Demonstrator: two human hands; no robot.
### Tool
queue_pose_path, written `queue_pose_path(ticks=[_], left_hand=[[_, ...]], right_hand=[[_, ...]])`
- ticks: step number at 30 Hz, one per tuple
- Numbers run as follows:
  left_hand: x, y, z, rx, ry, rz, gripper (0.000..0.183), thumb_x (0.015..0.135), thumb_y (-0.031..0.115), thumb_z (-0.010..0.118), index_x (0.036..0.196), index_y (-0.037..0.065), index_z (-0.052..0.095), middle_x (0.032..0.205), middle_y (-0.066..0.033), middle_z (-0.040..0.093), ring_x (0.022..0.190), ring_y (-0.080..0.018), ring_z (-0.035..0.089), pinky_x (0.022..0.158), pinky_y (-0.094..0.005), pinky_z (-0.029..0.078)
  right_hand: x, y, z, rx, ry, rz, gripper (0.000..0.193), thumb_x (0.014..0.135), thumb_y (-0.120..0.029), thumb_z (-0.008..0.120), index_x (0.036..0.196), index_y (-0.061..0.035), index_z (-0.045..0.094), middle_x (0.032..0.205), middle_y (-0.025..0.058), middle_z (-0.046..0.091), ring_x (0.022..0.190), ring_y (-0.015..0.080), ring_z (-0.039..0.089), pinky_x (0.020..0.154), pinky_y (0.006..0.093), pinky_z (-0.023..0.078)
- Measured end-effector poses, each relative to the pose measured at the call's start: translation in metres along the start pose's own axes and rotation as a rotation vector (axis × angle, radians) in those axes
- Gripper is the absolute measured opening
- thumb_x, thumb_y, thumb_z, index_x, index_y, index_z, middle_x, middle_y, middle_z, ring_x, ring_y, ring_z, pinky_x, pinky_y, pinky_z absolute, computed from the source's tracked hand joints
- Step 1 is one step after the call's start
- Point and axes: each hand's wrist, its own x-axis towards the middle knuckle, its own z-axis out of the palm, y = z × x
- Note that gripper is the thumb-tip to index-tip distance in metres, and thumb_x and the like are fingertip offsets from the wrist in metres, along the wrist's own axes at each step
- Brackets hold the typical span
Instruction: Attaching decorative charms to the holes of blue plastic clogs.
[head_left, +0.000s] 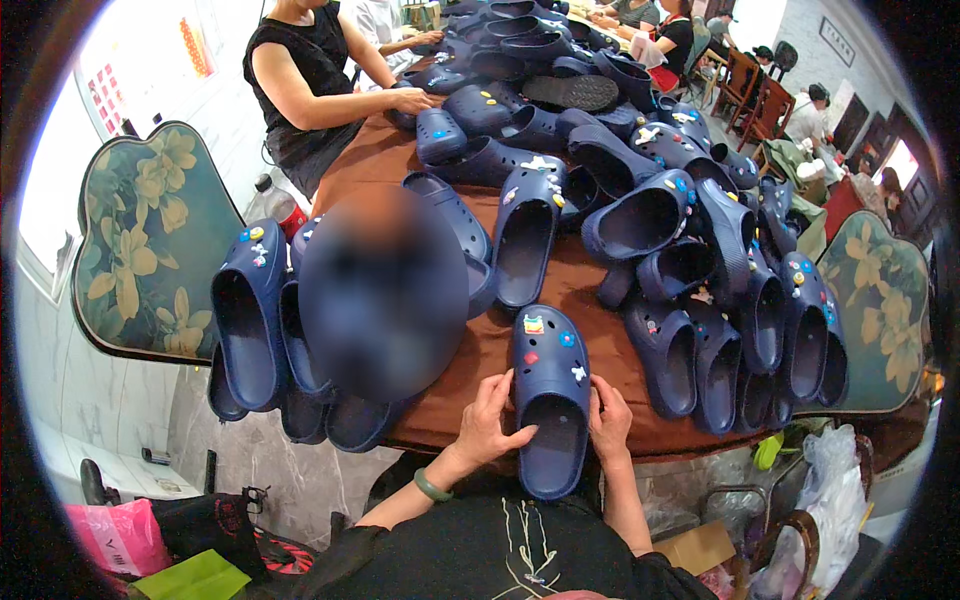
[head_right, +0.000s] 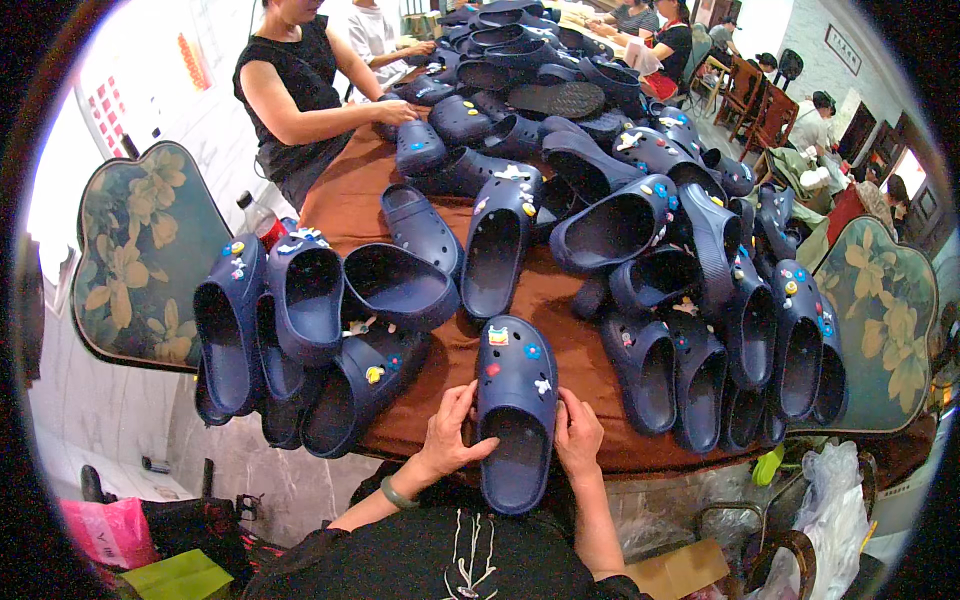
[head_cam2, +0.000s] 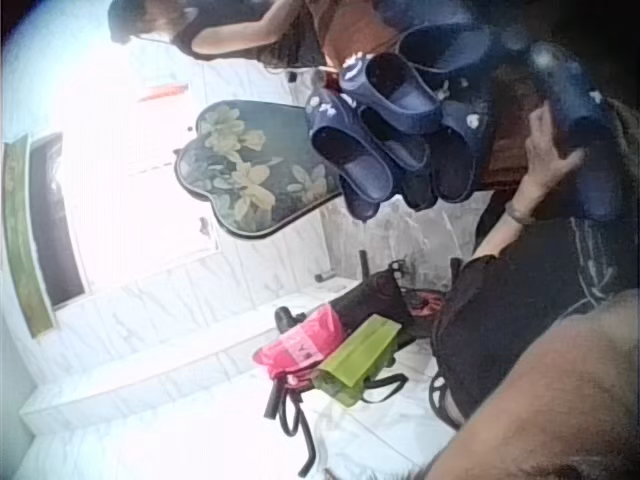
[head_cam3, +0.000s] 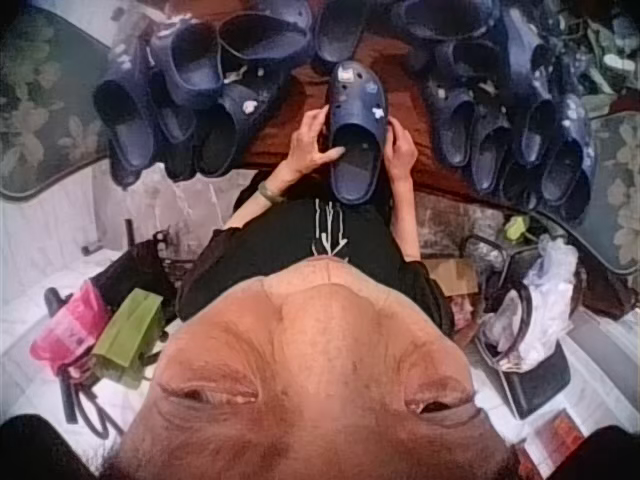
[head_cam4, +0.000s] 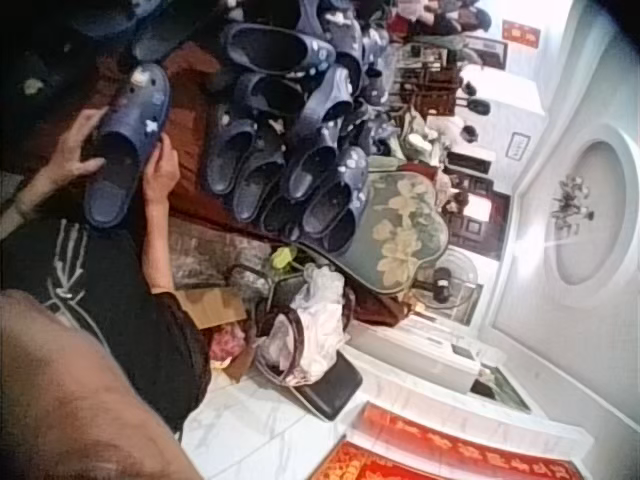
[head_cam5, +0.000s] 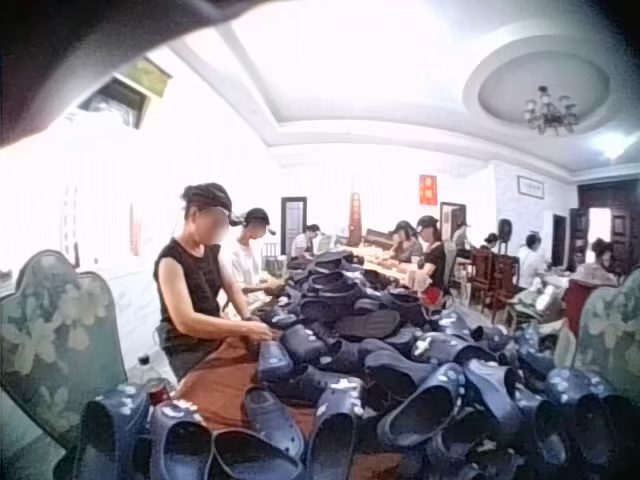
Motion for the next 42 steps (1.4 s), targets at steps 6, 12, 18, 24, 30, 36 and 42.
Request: queue_pose_path(ticks=[6,12,18,24,30,36,42], left_hand=[[0.003,0.019,-0.016,-0.192,-0.049,-0.212,0.072,0.071,0.015,0.074,0.135,0.0,0.045,0.127,-0.0158,0.053,0.103,-0.0244,0.061,0.087,-0.0323,0.05],[0.017,0.01,-0.04,-0.108,0.086,-0.044,0.04,0.08,-0.003,0.06,0.12,-0.001,0.06,0.114,-0.0181,0.065,0.106,-0.0274,0.064,0.091,-0.0338,0.049],[0.021,0.01,-0.045,0.103,0.164,0.011,0.031,0.082,0.004,0.066,0.113,-0.001,0.063,0.106,-0.0178,0.067,0.096,-0.0294,0.066,0.082,-0.035,0.051],[0.017,0.046,-0.047,0.023,0.277,0.147,0.019,0.078,0.002,0.07,0.096,0.001,0.065,0.086,-0.0136,0.066,0.078,-0.0289,0.065,0.071,-0.0351,0.051],[0.006,0.05,-0.028,0.04,-0.236,0.276,0.042,0.077,0.021,0.076,0.114,0.007,0.06,0.101,-0.0165,0.058,0.09,-0.0334,0.061,0.072,-0.0378,0.051],[0.005,0.044,-0.017,-0.004,-0.295,0.258,0.022,0.08,0.006,0.064,0.101,0.006,0.056,0.098,-0.0184,0.056,0.084,-0.0363,0.06,0.071,-0.0415,0.049],[0.006,0.03,-0.038,-0.028,-0.314,0.291,0.015,0.075,0.0,0.064,0.087,0.006,0.057,0.073,-0.0115,0.05,0.074,-0.0335,0.059,0.065,-0.0417,0.048]], right_hand=[[0.001,-0.002,0.0,0.002,0.017,-0.007,0.02,0.09,-0.01,0.057,0.109,-0.0084,0.064,0.079,0.0145,0.06,0.071,0.0311,0.059,0.064,0.0392,0.047],[-0.001,-0.001,-0.001,-0.01,-0.006,-0.002,0.015,0.09,-0.007,0.057,0.102,-0.0041,0.065,0.083,0.014,0.063,0.075,0.0277,0.062,0.067,0.0346,0.048],[-0.001,-0.001,-0.001,0.002,0.014,-0.017,0.014,0.089,-0.01,0.059,0.1,-0.006,0.065,0.079,0.0124,0.062,0.072,0.0291,0.06,0.064,0.0371,0.047],[0.002,0.0,-0.001,0.015,0.006,-0.008,0.013,0.089,-0.009,0.059,0.1,-0.0058,0.065,0.079,0.0124,0.062,0.072,0.0295,0.06,0.064,0.0376,0.047],[0.003,-0.004,-0.001,-0.01,-0.004,-0.01,0.013,0.088,-0.008,0.059,0.099,-0.0056,0.065,0.079,0.0122,0.062,0.073,0.03,0.06,0.064,0.0378,0.048],[0.001,-0.003,-0.001,-0.022,0.017,-0.024,0.013,0.088,-0.009,0.06,0.099,-0.0064,0.065,0.077,0.0115,0.062,0.072,0.0291,0.06,0.064,0.037,0.048],[0.001,-0.003,-0.001,-0.01,0.009,-0.005,0.013,0.088,-0.009,0.06,0.099,-0.0064,0.066,0.079,0.0115,0.063,0.072,0.0283,0.061,0.064,0.0364,0.048]])
